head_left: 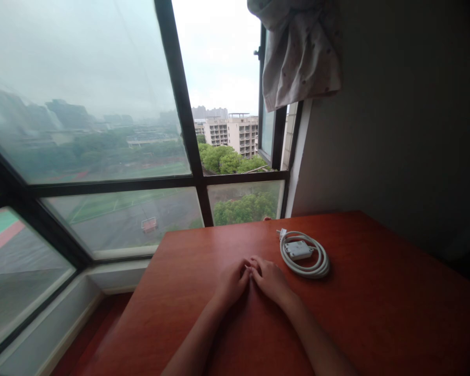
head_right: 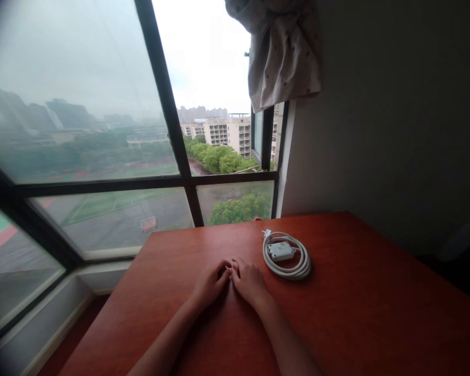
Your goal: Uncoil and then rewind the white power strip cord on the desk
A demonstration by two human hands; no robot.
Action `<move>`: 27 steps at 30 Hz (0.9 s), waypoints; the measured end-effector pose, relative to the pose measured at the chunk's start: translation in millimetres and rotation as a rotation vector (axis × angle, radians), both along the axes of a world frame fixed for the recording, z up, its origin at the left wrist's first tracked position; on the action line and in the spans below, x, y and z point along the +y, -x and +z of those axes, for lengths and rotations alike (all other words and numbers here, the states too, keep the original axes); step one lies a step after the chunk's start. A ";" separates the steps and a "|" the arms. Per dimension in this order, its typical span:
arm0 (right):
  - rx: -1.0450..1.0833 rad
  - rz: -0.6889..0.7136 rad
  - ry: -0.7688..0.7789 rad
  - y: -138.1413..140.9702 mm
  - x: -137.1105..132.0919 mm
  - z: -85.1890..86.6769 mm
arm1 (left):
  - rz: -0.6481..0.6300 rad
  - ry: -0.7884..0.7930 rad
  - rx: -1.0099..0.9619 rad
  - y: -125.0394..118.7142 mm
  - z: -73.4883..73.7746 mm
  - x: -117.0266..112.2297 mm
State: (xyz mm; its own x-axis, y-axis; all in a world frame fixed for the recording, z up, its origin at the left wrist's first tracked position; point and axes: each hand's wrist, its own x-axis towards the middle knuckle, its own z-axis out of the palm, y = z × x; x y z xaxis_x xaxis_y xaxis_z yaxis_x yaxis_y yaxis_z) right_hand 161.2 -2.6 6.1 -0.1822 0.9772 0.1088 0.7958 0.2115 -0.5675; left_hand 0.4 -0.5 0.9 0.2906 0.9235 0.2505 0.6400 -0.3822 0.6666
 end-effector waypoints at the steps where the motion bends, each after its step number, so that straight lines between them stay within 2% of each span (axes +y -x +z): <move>1: -0.003 -0.001 -0.001 0.3 -0.3 -0.2 | -0.005 -0.001 -0.003 0.2 -0.2 0.1; 5: 0.002 0.015 -0.039 0.4 -0.1 1.8 | -0.003 0.006 0.011 1.0 -0.4 0.3; 8: 0.055 -0.045 -0.173 -10.8 4.2 9.4 | 0.023 0.014 0.045 0.7 -0.3 0.1; 12: 0.099 -0.311 -0.447 -55.6 16.1 20.6 | 0.041 0.037 0.065 0.0 -1.0 -0.5; 14: 0.032 -0.468 -0.489 -86.6 23.1 20.1 | 0.040 0.040 0.058 0.0 -1.6 -0.6; 17: -0.091 -0.677 -0.443 -129.1 31.5 8.4 | 0.043 0.044 0.042 0.1 -1.6 -0.8; 20: -0.116 -0.784 -0.340 -155.0 37.7 -10.6 | 0.048 0.050 0.033 0.0 -0.8 -0.9; 23: -0.051 -0.774 -0.185 -163.4 43.2 -25.9 | 0.047 0.042 0.045 -0.3 -0.6 -0.6; 27: 0.000 -0.727 -0.090 -161.0 48.1 -32.6 | 0.046 0.025 0.061 -0.2 -2.8 0.4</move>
